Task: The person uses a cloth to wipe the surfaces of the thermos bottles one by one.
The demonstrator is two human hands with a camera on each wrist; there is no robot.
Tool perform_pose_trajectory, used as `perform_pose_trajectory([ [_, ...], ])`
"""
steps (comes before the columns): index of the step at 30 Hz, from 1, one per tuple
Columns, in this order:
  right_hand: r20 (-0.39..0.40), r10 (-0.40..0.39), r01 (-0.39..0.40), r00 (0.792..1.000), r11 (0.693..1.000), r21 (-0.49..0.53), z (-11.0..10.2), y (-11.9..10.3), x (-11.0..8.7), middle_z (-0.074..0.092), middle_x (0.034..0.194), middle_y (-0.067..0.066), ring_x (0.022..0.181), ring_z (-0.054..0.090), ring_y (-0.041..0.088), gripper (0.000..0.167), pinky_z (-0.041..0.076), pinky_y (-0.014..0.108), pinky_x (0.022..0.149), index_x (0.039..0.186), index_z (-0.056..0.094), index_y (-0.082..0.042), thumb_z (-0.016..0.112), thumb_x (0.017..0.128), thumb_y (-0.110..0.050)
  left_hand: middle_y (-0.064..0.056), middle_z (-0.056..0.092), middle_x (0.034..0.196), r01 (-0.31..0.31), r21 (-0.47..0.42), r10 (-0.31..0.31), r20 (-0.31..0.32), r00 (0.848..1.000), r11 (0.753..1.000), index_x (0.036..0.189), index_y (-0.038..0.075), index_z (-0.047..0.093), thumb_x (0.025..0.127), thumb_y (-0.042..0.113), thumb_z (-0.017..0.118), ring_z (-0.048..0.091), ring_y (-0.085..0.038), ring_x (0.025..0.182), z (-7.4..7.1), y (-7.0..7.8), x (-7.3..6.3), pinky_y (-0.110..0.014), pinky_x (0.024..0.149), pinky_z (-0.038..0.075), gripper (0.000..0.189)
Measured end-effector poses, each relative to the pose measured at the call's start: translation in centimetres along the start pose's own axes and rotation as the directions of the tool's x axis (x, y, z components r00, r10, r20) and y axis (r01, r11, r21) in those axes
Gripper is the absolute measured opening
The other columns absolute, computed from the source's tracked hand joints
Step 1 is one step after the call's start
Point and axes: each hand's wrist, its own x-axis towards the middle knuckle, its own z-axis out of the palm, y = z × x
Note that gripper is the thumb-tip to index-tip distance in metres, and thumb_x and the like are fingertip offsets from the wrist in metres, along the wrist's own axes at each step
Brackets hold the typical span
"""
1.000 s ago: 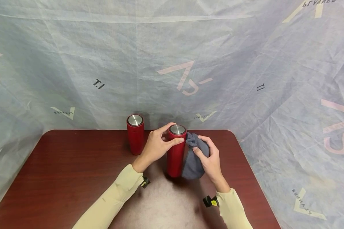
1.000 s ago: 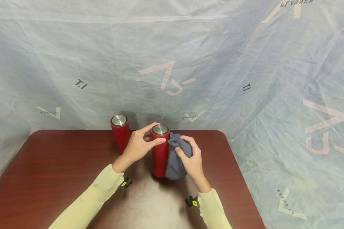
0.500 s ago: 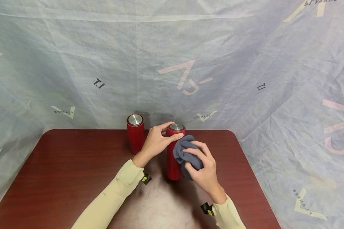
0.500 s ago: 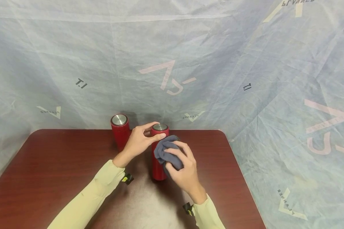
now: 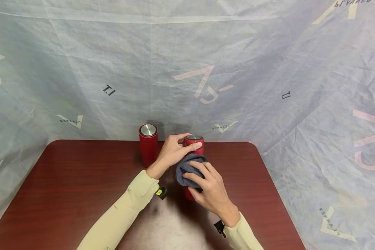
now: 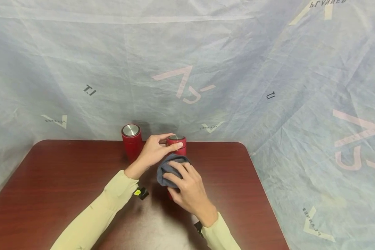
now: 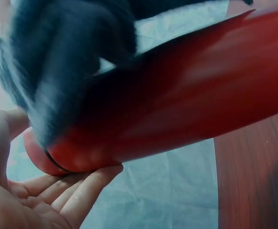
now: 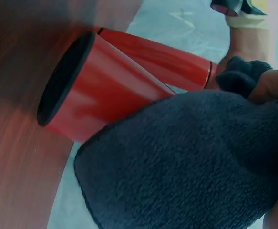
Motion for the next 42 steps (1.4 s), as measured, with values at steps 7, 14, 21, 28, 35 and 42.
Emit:
perform_pose_trajectory([
  [7, 0.06, -0.055, 0.063, 0.997, 0.987, -0.149, 1.3, -0.1, 0.6, 0.067, 0.138, 0.008, 0.11, 0.062, 0.032, 0.028, 0.055, 0.046, 0.099, 0.104, 0.082, -0.018, 0.086, 0.078, -0.007, -0.005, 0.077, 0.121, 0.009, 0.012, -0.009, -0.005, 1.0, 1.0, 0.143, 0.012, 0.07, 0.087, 0.054, 0.086, 0.075, -0.023, 0.108, 0.0, 0.4, -0.1, -0.042, 0.089, 0.063, 0.072],
  [14, 0.1, -0.074, 0.096, 0.992, 0.966, -0.24, 2.3, -0.1, 1.0, 0.069, 0.133, 0.007, 0.111, 0.06, 0.032, 0.03, 0.053, 0.045, 0.098, 0.103, 0.08, -0.019, 0.085, 0.075, -0.008, -0.001, 0.077, 0.121, 0.006, 0.081, -0.005, -0.013, 1.0, 0.997, 0.142, 0.015, 0.071, 0.087, 0.059, 0.084, 0.074, -0.022, 0.112, 0.1, 0.5, -0.2, -0.043, 0.094, 0.061, 0.072],
  [21, 0.182, -0.042, 0.095, 0.982, 0.951, -0.295, 2.7, 0.0, 1.6, 0.067, 0.126, 0.004, 0.115, 0.055, 0.03, 0.028, 0.05, 0.044, 0.098, 0.105, 0.08, -0.02, 0.085, 0.078, -0.014, 0.0, 0.079, 0.112, -0.004, 0.073, 0.004, -0.004, 1.0, 0.997, 0.14, 0.013, 0.072, 0.09, 0.057, 0.082, 0.074, -0.019, 0.099, 0.1, 0.7, -0.2, -0.039, 0.084, 0.061, 0.068],
  [28, 0.214, -0.026, 0.102, 0.976, 0.93, -0.354, 3.0, 0.0, 1.6, 0.067, 0.122, 0.002, 0.116, 0.055, 0.03, 0.027, 0.048, 0.043, 0.094, 0.107, 0.08, -0.021, 0.085, 0.08, -0.021, -0.003, 0.078, 0.118, 0.0, 0.131, 0.0, -0.003, 1.0, 0.991, 0.143, 0.013, 0.07, 0.09, 0.058, 0.082, 0.072, -0.022, 0.107, 0.3, 0.8, -0.2, -0.042, 0.089, 0.061, 0.071],
  [35, 0.234, -0.014, 0.098, 0.972, 0.931, -0.351, 3.0, -0.2, 1.5, 0.067, 0.12, 0.003, 0.114, 0.053, 0.03, 0.027, 0.047, 0.044, 0.094, 0.105, 0.078, -0.02, 0.087, 0.08, -0.023, -0.006, 0.077, 0.122, -0.011, 0.151, 0.009, 0.011, 1.0, 0.988, 0.144, 0.01, 0.069, 0.089, 0.058, 0.082, 0.072, -0.025, 0.111, 0.3, 0.6, -0.2, -0.045, 0.093, 0.06, 0.074],
  [42, 0.253, 0.015, 0.073, 0.967, 0.94, -0.333, 3.3, -0.4, 1.1, 0.068, 0.121, 0.004, 0.111, 0.052, 0.029, 0.019, 0.047, 0.044, 0.093, 0.101, 0.078, -0.017, 0.084, 0.084, -0.021, -0.007, 0.076, 0.125, -0.002, 0.14, -0.004, 0.037, 0.999, 0.99, 0.147, 0.01, 0.067, 0.09, 0.056, 0.083, 0.073, -0.025, 0.111, 0.5, 0.6, -0.2, -0.045, 0.093, 0.061, 0.075],
])
